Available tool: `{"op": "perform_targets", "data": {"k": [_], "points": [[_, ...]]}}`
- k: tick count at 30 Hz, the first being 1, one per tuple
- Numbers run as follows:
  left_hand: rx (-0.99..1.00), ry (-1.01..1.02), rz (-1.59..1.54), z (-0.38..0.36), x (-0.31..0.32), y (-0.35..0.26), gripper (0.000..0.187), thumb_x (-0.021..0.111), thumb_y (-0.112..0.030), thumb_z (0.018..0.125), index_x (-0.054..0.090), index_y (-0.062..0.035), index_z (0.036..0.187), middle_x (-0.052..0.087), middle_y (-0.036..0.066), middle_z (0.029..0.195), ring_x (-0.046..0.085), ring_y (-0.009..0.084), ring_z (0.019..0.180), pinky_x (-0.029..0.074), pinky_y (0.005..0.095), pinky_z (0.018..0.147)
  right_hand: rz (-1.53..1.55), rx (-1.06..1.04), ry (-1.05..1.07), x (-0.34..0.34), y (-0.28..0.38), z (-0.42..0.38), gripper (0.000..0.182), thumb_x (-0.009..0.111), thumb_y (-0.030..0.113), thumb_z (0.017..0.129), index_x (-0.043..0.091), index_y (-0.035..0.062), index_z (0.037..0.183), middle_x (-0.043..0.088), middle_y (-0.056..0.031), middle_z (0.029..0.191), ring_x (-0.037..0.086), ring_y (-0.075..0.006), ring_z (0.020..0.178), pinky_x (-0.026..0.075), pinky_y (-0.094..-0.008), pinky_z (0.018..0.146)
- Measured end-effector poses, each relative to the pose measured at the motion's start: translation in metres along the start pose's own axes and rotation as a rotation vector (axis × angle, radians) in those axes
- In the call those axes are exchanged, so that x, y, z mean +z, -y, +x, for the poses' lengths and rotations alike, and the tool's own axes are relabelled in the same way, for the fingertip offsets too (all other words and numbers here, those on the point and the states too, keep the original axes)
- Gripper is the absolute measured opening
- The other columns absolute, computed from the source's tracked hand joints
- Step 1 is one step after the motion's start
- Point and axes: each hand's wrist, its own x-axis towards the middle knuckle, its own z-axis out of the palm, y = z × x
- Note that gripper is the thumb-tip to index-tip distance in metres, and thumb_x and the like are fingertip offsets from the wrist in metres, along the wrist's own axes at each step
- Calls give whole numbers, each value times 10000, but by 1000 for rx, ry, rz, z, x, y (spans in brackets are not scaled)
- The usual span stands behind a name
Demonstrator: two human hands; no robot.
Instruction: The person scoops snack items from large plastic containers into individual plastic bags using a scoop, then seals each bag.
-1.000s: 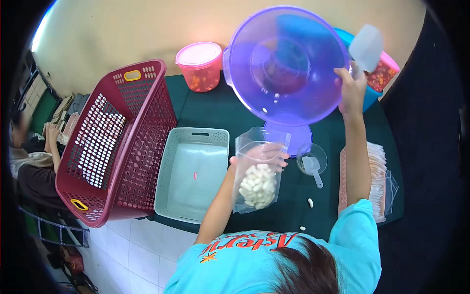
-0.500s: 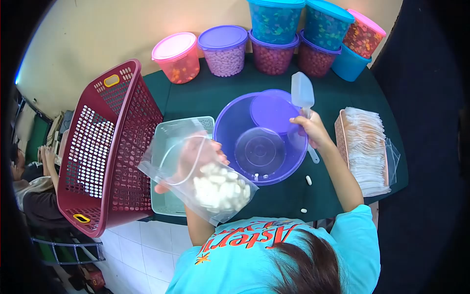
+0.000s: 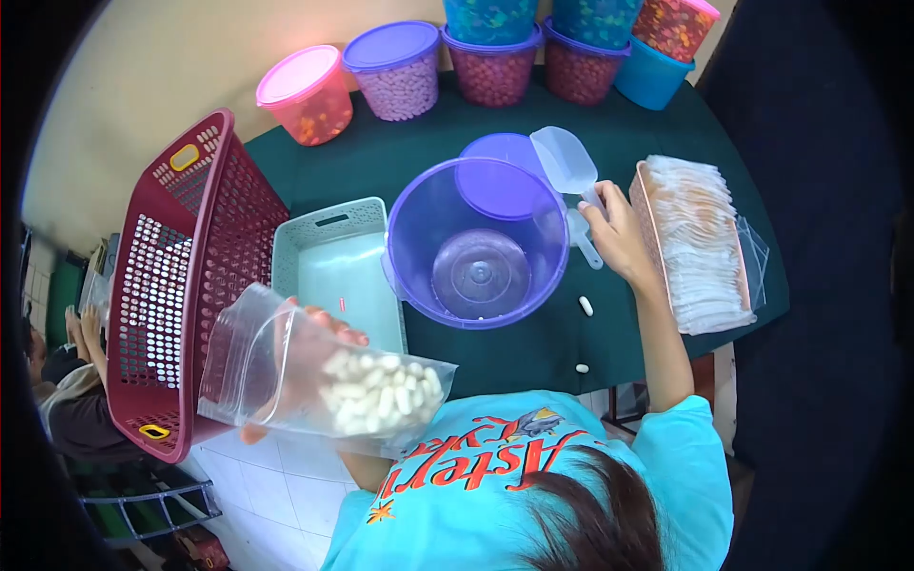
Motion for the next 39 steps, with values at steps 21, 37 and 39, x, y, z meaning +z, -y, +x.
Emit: {"op": "perform_targets", "data": {"k": [21, 37, 39], "points": [[-133, -51, 50, -37, 27, -12, 1213, 802, -488, 380, 165, -32, 1306, 329, 153, 1174, 384, 317, 1067, 292, 480, 881, -372, -95, -222, 8, -65, -39, 310, 593, 180, 732, 529, -58, 921, 506, -193, 837, 513, -329, 790, 408, -397, 688], [-224, 198, 154, -33, -6, 1, 1307, 789, -564, 364, 77, -43, 1327, 292, 155, 1262, 348, 313, 1134, 288, 478, 911, -407, 3, -23, 38, -104, -164, 223, 602, 205, 763, 455, 39, 739, 514, -119, 565, 530, -296, 502, 410, -373, 459], [-298, 301, 223, -30, -7, -2, 1291, 791, -553, 378, 73, -63, 1333, 273, 157, 1279, 335, 314, 1151, 275, 480, 933, -456, 87, -44, 40, -106, -141, 232, 584, 225, 779, 450, 35, 785, 524, -125, 575, 543, -296, 517, 415, -376, 468]]}}
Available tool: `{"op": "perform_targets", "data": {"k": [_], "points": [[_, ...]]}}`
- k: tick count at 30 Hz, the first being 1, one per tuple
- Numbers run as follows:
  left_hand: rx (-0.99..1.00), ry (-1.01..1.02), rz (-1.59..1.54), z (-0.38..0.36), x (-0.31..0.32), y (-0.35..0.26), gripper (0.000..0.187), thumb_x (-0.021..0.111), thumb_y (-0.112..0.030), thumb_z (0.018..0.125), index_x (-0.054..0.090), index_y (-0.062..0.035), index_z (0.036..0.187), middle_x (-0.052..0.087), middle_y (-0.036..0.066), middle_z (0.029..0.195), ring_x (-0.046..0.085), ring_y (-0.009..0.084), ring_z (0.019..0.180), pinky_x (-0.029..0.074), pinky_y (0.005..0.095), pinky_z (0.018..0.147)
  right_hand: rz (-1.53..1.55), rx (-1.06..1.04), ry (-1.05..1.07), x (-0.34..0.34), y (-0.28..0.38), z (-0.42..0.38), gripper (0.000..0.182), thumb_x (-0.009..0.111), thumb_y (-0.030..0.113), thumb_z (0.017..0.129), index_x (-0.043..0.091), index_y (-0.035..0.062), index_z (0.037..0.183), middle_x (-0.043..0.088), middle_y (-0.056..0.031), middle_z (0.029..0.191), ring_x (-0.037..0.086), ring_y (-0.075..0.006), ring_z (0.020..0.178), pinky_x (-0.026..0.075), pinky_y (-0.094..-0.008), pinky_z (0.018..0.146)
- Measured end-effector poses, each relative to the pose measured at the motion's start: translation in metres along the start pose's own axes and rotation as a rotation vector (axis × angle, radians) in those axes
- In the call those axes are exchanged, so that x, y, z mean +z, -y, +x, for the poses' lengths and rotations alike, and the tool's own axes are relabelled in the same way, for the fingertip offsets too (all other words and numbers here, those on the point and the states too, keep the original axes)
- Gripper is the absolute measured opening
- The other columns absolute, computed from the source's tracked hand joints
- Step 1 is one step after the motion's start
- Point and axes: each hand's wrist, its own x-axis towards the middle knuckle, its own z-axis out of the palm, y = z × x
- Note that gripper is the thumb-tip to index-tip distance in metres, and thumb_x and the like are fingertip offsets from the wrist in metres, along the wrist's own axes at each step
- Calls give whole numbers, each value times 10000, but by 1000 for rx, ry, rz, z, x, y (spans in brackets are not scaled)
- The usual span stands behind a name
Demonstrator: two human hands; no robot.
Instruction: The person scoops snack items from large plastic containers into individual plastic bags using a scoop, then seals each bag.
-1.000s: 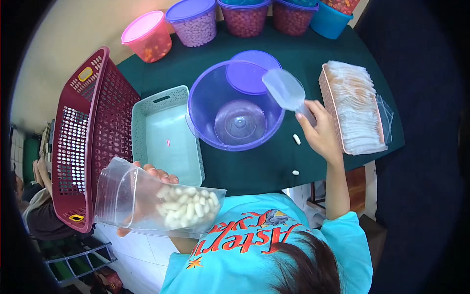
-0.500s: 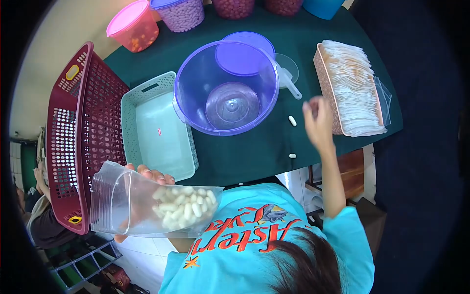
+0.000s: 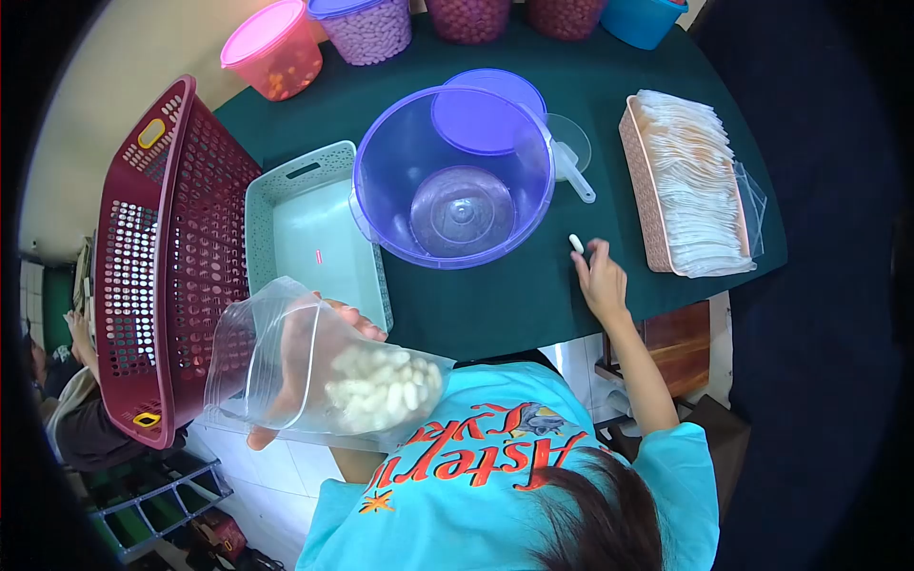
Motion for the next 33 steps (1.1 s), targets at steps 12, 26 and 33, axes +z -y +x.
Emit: {"op": "perform_targets", "data": {"k": [12, 26, 33], "points": [[-96, -114, 108, 33, 11, 27, 1359, 817, -537, 238, 164, 66, 1266, 293, 355, 1217, 371, 401, 1136, 345, 494, 917, 779, -69, -131, -110, 98, 54, 128, 603, 128, 788, 571, 14, 838, 382, 76, 547, 298, -3, 487, 206, -174, 427], [-154, 11, -233, 61, -2, 65, 1311, 769, -604, 354, 79, 40, 1264, 305, 263, 1236, 357, 340, 1157, 279, 394, 966, 478, -1131, 329, -150, 231, 105, 462, 598, 432, 708, 548, 23, 916, 491, -92, 810, 484, -233, 790, 370, -325, 680], [87, 205, -528, 88, -9, 97, 1296, 781, -589, 302, 97, -1, 1233, 355, 299, 1173, 406, 389, 1108, 317, 441, 943, 802, -836, 325, -120, 228, 100, 269, 507, 242, 813, 533, -11, 901, 507, -137, 857, 503, -233, 768, 395, -318, 705]]}}
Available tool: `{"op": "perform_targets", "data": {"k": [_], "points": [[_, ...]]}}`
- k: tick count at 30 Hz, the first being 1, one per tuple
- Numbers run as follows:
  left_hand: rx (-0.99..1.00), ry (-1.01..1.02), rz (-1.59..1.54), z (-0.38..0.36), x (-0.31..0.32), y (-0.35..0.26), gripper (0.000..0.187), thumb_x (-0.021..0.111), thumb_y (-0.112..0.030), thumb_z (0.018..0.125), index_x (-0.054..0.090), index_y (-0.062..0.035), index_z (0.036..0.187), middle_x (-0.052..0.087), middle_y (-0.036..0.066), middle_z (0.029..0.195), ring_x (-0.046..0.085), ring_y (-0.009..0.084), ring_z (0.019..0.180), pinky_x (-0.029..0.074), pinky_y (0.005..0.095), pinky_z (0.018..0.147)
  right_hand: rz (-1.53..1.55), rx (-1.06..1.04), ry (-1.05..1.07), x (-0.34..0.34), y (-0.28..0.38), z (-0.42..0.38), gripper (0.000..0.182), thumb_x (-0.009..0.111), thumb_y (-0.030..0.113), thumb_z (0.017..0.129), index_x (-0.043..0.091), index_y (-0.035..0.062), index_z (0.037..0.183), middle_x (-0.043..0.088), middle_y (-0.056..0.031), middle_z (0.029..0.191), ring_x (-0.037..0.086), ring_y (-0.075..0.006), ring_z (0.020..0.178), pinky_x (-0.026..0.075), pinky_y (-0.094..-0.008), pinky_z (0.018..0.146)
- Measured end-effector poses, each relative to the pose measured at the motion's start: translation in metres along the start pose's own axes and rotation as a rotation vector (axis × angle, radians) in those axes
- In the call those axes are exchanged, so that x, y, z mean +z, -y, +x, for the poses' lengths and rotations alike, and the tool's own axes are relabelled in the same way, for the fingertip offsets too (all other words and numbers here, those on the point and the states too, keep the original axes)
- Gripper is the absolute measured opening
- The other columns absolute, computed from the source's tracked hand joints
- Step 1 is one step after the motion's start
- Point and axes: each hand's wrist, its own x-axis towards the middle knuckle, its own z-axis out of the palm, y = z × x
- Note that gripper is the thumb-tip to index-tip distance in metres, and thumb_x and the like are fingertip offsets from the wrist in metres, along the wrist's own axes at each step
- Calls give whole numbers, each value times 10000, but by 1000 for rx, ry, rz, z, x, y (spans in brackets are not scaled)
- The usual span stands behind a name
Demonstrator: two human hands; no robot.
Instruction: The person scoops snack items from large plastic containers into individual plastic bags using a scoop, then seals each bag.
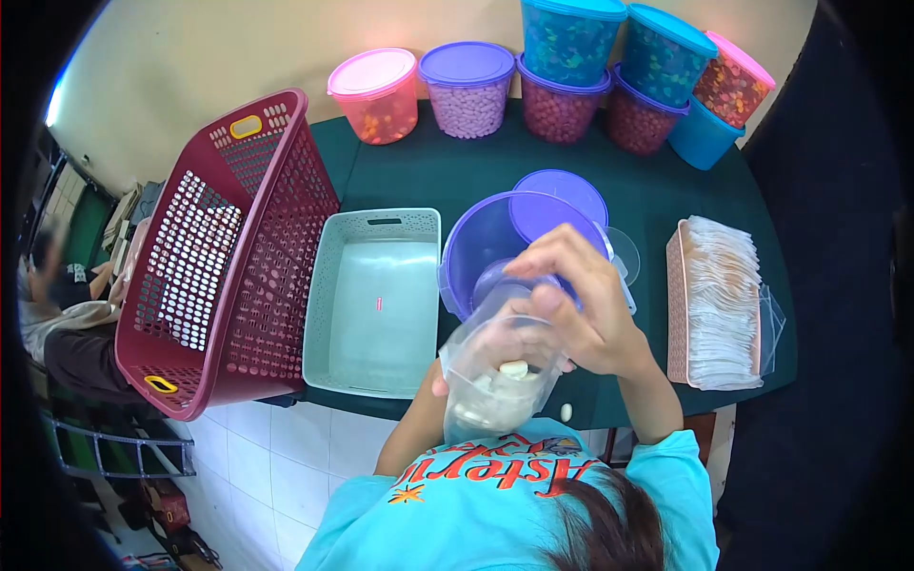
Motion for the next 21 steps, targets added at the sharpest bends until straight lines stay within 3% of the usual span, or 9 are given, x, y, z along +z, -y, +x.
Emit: {"op": "perform_targets", "data": {"k": [5, 7, 9, 10, 12, 13, 14, 18, 21], "points": [[-96, -233, 152, -28, 1, -11, 1245, 826, -497, 292, 135, -64, 1234, 356, 319, 1162, 416, 419, 1078, 364, 480, 902, -34, 86, -463, -23, -7, -35, 255, 383, 166, 867, 557, -18, 834, 526, -103, 804, 510, -163, 745, 406, -264, 681], [44, -391, 69, -25, 29, -23, 1239, 830, -490, 296, 136, -66, 1230, 355, 324, 1161, 427, 432, 1058, 370, 494, 895, -107, 178, -679, -38, -18, -79, 239, 382, 144, 862, 552, -22, 828, 519, -92, 785, 485, -138, 713, 396, -251, 666], [148, -540, -20, -24, 40, -36, 1232, 834, -483, 300, 137, -67, 1227, 354, 328, 1161, 438, 446, 1038, 376, 508, 888, -472, 443, -909, -43, -37, -141, 209, 400, 119, 856, 533, -40, 839, 522, -95, 783, 495, -169, 727, 394, -267, 687], [125, -536, -59, -31, 36, -37, 1232, 834, -483, 300, 137, -67, 1227, 354, 328, 1161, 438, 446, 1038, 376, 508, 888, -728, 578, -945, -32, -59, -188, 192, 439, 109, 827, 533, -48, 884, 535, -130, 822, 514, -231, 772, 401, -316, 730], [142, -523, 30, -45, 31, -38, 1325, 822, -530, 253, 98, -53, 1254, 344, 334, 1162, 431, 459, 1041, 376, 529, 886, -1005, 676, -388, 5, -80, -265, 442, 510, 169, 765, 446, 1, 1169, 455, -186, 1181, 415, -335, 1099, 283, -433, 936], [129, -530, 10, -48, 32, -38, 1325, 822, -530, 253, 98, -53, 1254, 344, 334, 1162, 431, 459, 1041, 376, 529, 886, -901, 947, -226, 40, -94, -301, 513, 488, 215, 769, 388, 21, 1233, 361, -161, 1290, 321, -323, 1197, 200, -453, 990], [72, -600, 83, -49, 34, -38, 1313, 805, -557, 281, 107, -82, 1286, 358, 297, 1154, 429, 424, 1027, 371, 507, 866, -1090, 845, -138, 55, -91, -313, 518, 460, 242, 770, 390, 35, 1240, 337, -137, 1315, 300, -303, 1218, 184, -460, 998], [-14, -725, 168, -49, 35, -32, 1297, 788, -583, 311, 113, -112, 1314, 379, 257, 1140, 448, 388, 978, 383, 472, 816, -1039, 738, -283, 55, -103, -323, 464, 438, 177, 740, 470, 87, 1193, 407, -103, 1275, 363, -293, 1178, 224, -455, 977], [-79, -676, 151, -51, 34, -34, 1299, 792, -578, 299, 116, -114, 1307, 380, 244, 1135, 469, 385, 934, 395, 471, 800, -1034, 700, -332, 55, -105, -323, 456, 437, 166, 730, 490, 92, 1177, 423, -97, 1264, 373, -289, 1171, 239, -445, 970]]}}
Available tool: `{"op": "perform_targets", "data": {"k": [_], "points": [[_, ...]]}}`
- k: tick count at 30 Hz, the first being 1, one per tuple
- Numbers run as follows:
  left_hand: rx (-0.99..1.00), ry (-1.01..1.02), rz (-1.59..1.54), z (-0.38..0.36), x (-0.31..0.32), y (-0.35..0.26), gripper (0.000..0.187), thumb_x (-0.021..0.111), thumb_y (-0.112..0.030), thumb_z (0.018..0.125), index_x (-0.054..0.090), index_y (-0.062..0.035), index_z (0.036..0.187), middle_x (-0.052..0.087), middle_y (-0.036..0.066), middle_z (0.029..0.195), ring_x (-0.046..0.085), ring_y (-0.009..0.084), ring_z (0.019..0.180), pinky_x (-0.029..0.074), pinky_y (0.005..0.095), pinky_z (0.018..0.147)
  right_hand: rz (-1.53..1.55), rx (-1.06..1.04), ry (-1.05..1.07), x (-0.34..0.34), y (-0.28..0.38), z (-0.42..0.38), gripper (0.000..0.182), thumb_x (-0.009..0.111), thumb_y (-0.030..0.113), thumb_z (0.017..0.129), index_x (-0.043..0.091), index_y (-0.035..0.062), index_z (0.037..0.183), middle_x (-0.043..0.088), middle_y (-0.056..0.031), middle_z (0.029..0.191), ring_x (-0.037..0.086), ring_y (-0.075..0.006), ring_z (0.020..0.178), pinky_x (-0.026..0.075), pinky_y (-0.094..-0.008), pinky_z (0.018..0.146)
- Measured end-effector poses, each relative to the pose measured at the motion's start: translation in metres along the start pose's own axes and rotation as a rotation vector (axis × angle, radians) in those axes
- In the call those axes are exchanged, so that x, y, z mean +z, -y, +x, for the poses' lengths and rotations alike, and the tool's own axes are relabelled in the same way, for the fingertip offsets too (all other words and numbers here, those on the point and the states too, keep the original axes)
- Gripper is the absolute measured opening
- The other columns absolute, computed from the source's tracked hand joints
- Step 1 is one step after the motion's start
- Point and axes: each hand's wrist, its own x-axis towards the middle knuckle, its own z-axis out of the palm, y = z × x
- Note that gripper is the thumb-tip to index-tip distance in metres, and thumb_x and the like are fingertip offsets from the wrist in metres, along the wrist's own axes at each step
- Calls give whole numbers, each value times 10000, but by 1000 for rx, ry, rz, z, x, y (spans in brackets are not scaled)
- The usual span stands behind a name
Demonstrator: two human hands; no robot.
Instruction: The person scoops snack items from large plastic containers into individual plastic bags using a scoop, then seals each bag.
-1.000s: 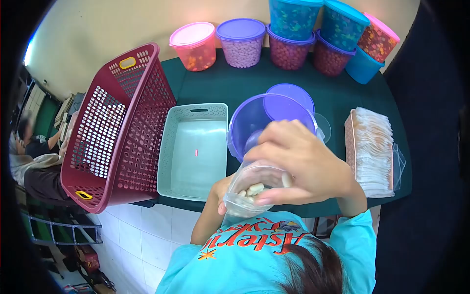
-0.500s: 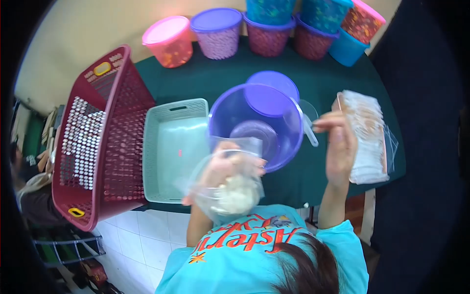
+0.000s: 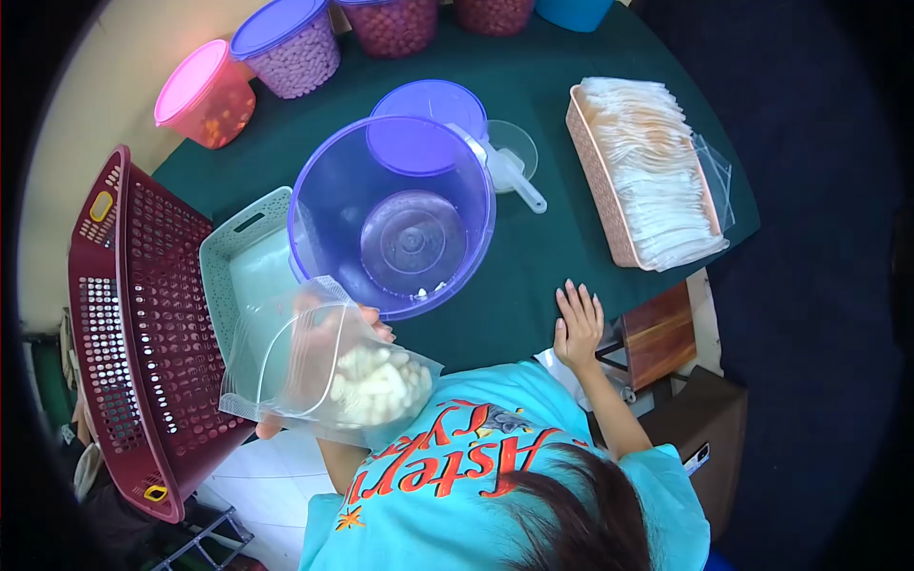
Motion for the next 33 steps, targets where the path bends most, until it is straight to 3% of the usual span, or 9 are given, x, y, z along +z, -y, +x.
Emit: {"op": "perform_targets", "data": {"k": [3, 9, 12, 17, 19, 20, 23, 27, 33], "points": [[59, 143, -135, 4, -8, 13, 1384, 808, -554, 152, 147, -26, 1247, 346, 340, 1167, 422, 462, 1053, 413, 541, 844, -23, 29, -12, -7, 8, 5, 386, 467, 183, 750, 523, 65, 1114, 464, -99, 1209, 432, -303, 1090, 253, -440, 950], [25, 439, 303, 17, -1, 10, 1140, 711, -648, 386, 340, 71, 1188, 358, 202, 1150, 392, 351, 1105, 339, 414, 919, 884, 138, -30, -58, 87, 63, 416, 524, 273, 768, 504, -5, 1076, 502, -145, 1031, 467, -259, 976, 345, -362, 872], [6, 340, 483, 14, 15, 12, 1090, 680, -644, 438, 367, 91, 1179, 357, 188, 1152, 377, 309, 1114, 309, 391, 930, 1304, -86, -13, -83, 135, 96, 441, 513, 308, 802, 478, -33, 1079, 489, -160, 1050, 452, -248, 1012, 354, -345, 866], [61, 95, 602, 1, 47, 15, 908, 615, -568, 590, 418, 113, 1157, 386, 172, 1133, 417, 252, 1072, 336, 353, 895, 1430, -29, -14, -88, 162, 106, 147, 499, 32, 819, 570, -50, 919, 558, -116, 894, 547, -164, 812, 437, -259, 717], [144, -300, 682, -10, 49, 11, 798, 596, -510, 653, 451, 110, 1133, 427, 179, 1096, 485, 243, 986, 383, 320, 834, 1504, 7, -26, -86, 164, 109, 121, 498, -6, 815, 582, -53, 889, 566, -105, 862, 555, -146, 772, 447, -240, 680], [334, -348, 727, -9, 46, 11, 502, 629, -306, 722, 543, 74, 1038, 523, 157, 975, 549, 187, 812, 432, 256, 681, 1473, 23, -18, -86, 161, 109, 123, 508, 3, 815, 581, -53, 897, 566, -107, 867, 554, -141, 779, 448, -235, 677], [464, -378, 1159, -16, 45, 4, 209, 619, -123, 753, 622, 34, 889, 593, 108, 808, 541, 114, 664, 396, 196, 525, 1462, 2, -12, -81, 161, 109, 129, 526, 5, 808, 582, -53, 909, 567, -114, 884, 553, -127, 775, 446, -219, 670], [527, -498, 1047, -17, 43, 9, 122, 642, -71, 733, 645, 15, 820, 610, 91, 749, 472, 46, 541, 290, 154, 420, 1361, -39, 20, -84, 164, 112, 134, 549, 15, 798, 588, -53, 908, 571, -107, 884, 550, -114, 750, 444, -206, 639], [372, -505, 989, -24, 30, 9, 172, 646, -49, 721, 642, 2, 886, 619, 96, 788, 528, 69, 623, 347, 166, 446, 1212, 54, 142, -71, 157, 111, 108, 582, 14, 776, 609, -24, 873, 585, -71, 818, 524, -71, 689, 416, -176, 577]]}}
